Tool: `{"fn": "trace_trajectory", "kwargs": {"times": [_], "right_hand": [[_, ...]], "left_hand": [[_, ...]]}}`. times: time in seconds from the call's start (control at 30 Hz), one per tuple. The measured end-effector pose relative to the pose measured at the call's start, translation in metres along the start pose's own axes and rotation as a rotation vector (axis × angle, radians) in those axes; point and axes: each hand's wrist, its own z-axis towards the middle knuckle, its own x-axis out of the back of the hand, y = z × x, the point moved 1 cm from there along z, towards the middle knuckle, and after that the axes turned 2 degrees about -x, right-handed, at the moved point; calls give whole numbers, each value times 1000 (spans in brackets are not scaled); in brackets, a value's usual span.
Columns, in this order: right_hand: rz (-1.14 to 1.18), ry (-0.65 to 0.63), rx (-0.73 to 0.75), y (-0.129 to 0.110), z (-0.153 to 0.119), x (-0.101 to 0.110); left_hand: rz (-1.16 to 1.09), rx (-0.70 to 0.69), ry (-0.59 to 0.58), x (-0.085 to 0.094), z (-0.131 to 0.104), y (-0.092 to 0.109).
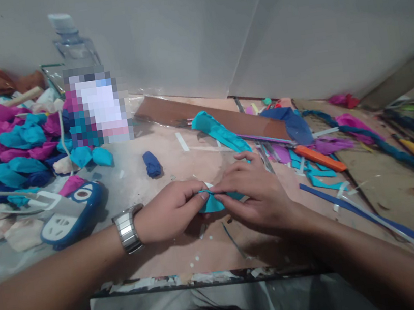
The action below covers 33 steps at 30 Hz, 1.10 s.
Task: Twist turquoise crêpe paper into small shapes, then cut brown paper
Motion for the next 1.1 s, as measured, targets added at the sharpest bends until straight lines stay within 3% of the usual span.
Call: {"fn": "trace_trajectory", "kwargs": {"times": [0.2, 0.4, 0.57, 0.83, 1.1], "right_hand": [[-3, -24, 30, 0, 0, 1], [-41, -44, 69, -2, 1, 1], [-25, -56, 11, -2, 1, 1], [-38, -72, -5, 0, 0, 0], [-42, -71, 4, 0, 1, 1]], "left_hand": [[-176, 85, -36, 0, 2, 2], [-152, 85, 14, 0, 2, 1], [-216, 175, 24, -2, 1, -3], [-83, 51, 35, -1, 2, -2], [-53, 63, 66, -1, 0, -2]]}}
